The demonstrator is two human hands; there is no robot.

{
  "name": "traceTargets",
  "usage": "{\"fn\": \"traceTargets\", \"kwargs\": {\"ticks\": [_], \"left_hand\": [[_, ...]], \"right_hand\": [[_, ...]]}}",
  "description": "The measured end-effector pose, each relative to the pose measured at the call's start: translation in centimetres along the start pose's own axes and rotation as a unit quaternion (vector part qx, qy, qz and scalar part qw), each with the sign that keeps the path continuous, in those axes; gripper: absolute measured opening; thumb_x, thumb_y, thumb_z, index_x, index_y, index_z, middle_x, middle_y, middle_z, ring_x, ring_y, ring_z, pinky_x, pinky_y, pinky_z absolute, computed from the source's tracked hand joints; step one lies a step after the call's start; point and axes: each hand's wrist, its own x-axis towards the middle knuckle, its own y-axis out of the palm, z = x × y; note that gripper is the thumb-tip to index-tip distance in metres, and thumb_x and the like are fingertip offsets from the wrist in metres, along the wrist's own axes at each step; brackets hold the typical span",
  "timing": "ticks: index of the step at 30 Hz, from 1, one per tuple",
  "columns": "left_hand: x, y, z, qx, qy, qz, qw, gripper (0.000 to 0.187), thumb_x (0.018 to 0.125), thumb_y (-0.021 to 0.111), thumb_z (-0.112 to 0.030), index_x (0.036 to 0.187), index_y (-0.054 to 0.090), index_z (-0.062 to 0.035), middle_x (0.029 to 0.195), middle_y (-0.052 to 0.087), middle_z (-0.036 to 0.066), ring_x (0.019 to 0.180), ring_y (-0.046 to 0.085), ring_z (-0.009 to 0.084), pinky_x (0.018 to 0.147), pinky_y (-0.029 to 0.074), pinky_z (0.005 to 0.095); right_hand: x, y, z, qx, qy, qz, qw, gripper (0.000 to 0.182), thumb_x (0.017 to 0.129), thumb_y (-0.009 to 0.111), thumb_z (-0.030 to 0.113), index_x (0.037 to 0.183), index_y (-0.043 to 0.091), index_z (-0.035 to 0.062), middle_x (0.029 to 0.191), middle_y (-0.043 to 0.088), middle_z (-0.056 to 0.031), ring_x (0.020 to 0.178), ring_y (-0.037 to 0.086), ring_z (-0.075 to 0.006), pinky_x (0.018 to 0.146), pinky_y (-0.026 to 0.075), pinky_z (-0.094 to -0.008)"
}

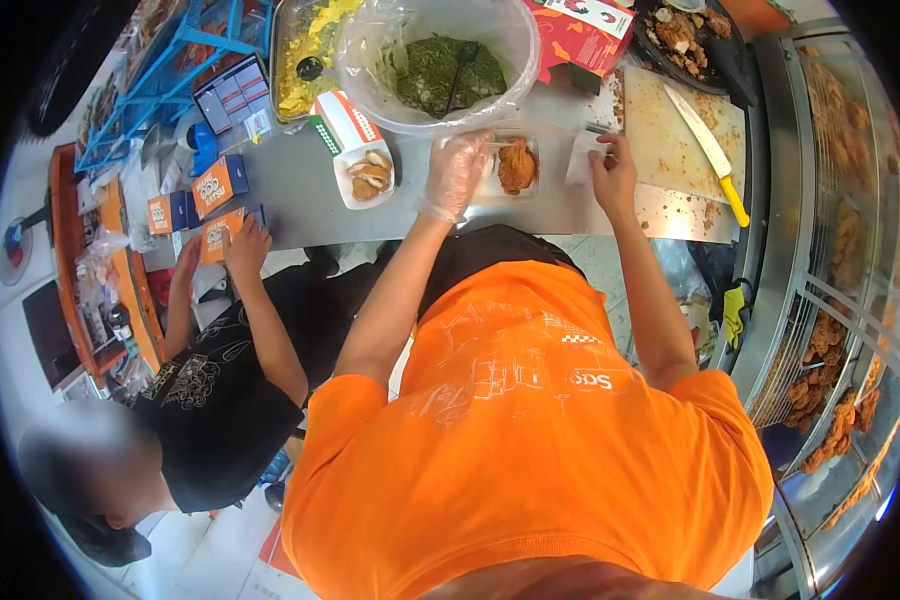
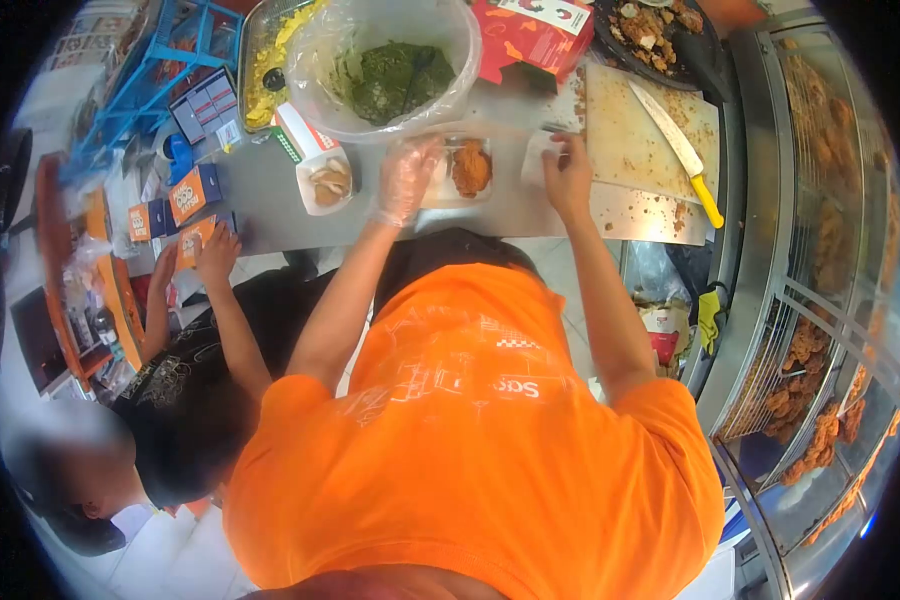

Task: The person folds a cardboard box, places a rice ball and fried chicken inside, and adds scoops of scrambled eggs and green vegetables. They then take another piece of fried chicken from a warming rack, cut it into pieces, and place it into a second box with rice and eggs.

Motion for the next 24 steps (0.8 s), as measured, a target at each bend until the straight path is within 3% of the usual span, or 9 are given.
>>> {"fn": "traceTargets", "kwargs": {"ticks": [5, 7, 10, 12, 18, 20, 22, 23, 24], "left_hand": [[-3.7, -0.4, 0.5, -0.027, -0.056, -0.098, 0.993, 0.029, 0.084, 0.073, -0.012, 0.112, 0.070, -0.0069, 0.101, 0.072, 0.014, 0.094, 0.068, 0.0321, 0.083, 0.053, 0.0403], [-4.0, -1.5, -0.1, 0.098, -0.098, -0.211, 0.968, 0.033, 0.082, 0.075, -0.015, 0.113, 0.070, -0.0074, 0.094, 0.070, 0.016, 0.092, 0.065, 0.0355, 0.083, 0.051, 0.0442], [-6.5, 0.0, 3.4, 0.114, -0.170, -0.134, 0.970, 0.031, 0.082, 0.073, -0.015, 0.112, 0.070, -0.0074, 0.091, 0.067, 0.020, 0.089, 0.063, 0.0391, 0.082, 0.050, 0.0477], [-6.9, -0.6, 3.8, 0.109, -0.182, -0.084, 0.974, 0.031, 0.082, 0.071, -0.013, 0.112, 0.070, -0.0074, 0.091, 0.066, 0.021, 0.089, 0.062, 0.0397, 0.082, 0.049, 0.0487], [-7.8, -1.8, 3.7, 0.046, -0.185, -0.033, 0.981, 0.027, 0.087, 0.064, -0.014, 0.111, 0.070, -0.0050, 0.089, 0.064, 0.023, 0.087, 0.061, 0.0408, 0.080, 0.049, 0.0478], [-7.8, -2.0, 3.9, 0.051, -0.168, -0.048, 0.983, 0.030, 0.084, 0.065, -0.010, 0.113, 0.070, -0.0063, 0.087, 0.065, 0.022, 0.087, 0.062, 0.0397, 0.079, 0.050, 0.0483], [-7.6, -2.3, 4.1, 0.012, -0.216, -0.068, 0.974, 0.027, 0.086, 0.066, -0.014, 0.111, 0.070, -0.0042, 0.089, 0.065, 0.020, 0.085, 0.063, 0.0382, 0.078, 0.050, 0.0471], [-7.5, -2.9, 4.4, 0.049, -0.116, -0.172, 0.977, 0.025, 0.086, 0.069, -0.019, 0.105, 0.069, -0.0030, 0.088, 0.066, 0.017, 0.090, 0.062, 0.0367, 0.082, 0.049, 0.0466], [-7.0, -3.8, 4.6, 0.050, -0.118, -0.176, 0.976, 0.025, 0.086, 0.069, -0.019, 0.105, 0.069, -0.0030, 0.088, 0.066, 0.017, 0.090, 0.062, 0.0367, 0.082, 0.049, 0.0466]], "right_hand": [[-3.7, -1.9, 8.6, 0.189, -0.109, 0.020, 0.976, 0.035, 0.086, 0.068, 0.001, 0.120, 0.066, 0.0071, 0.081, 0.061, -0.0045, 0.072, 0.053, -0.0082, 0.068, 0.046, -0.0231], [-4.5, -1.1, 11.4, 0.196, -0.156, 0.079, 0.965, 0.040, 0.088, 0.067, 0.002, 0.127, 0.065, 0.0100, 0.084, 0.063, -0.0027, 0.074, 0.055, -0.0082, 0.069, 0.049, -0.0258], [-2.8, 1.7, 12.2, 0.156, -0.131, 0.099, 0.974, 0.042, 0.091, 0.067, 0.002, 0.133, 0.061, 0.0048, 0.084, 0.055, 0.0015, 0.077, 0.051, -0.0041, 0.070, 0.045, -0.0211], [-2.2, 2.1, 12.9, 0.089, -0.077, 0.106, 0.987, 0.039, 0.089, 0.068, 0.004, 0.127, 0.065, 0.0054, 0.082, 0.059, -0.0024, 0.076, 0.055, -0.0061, 0.070, 0.046, -0.0224], [-0.9, 1.4, 13.7, -0.210, -0.214, 0.124, 0.946, 0.026, 0.084, 0.074, 0.011, 0.109, 0.076, 0.0108, 0.092, 0.064, -0.0102, 0.077, 0.063, -0.0248, 0.072, 0.051, -0.0375], [-0.5, 1.6, 13.4, -0.203, -0.393, 0.059, 0.895, 0.020, 0.082, 0.074, 0.019, 0.100, 0.078, 0.0113, 0.091, 0.061, -0.0114, 0.076, 0.064, -0.0321, 0.073, 0.052, -0.0436], [-0.2, 1.8, 13.1, -0.214, -0.396, 0.086, 0.889, 0.016, 0.082, 0.073, 0.017, 0.096, 0.078, 0.0097, 0.104, 0.064, -0.0133, 0.089, 0.065, -0.0343, 0.079, 0.052, -0.0433], [-0.1, 1.7, 13.1, -0.190, -0.301, 0.183, 0.917, 0.018, 0.082, 0.073, 0.017, 0.098, 0.077, 0.0087, 0.115, 0.062, -0.0134, 0.098, 0.063, -0.0353, 0.083, 0.050, -0.0441], [0.0, 1.7, 13.4, -0.162, -0.200, 0.275, 0.926, 0.020, 0.082, 0.073, 0.017, 0.100, 0.076, 0.0077, 0.126, 0.060, -0.0135, 0.107, 0.061, -0.0362, 0.087, 0.049, -0.0448]]}}
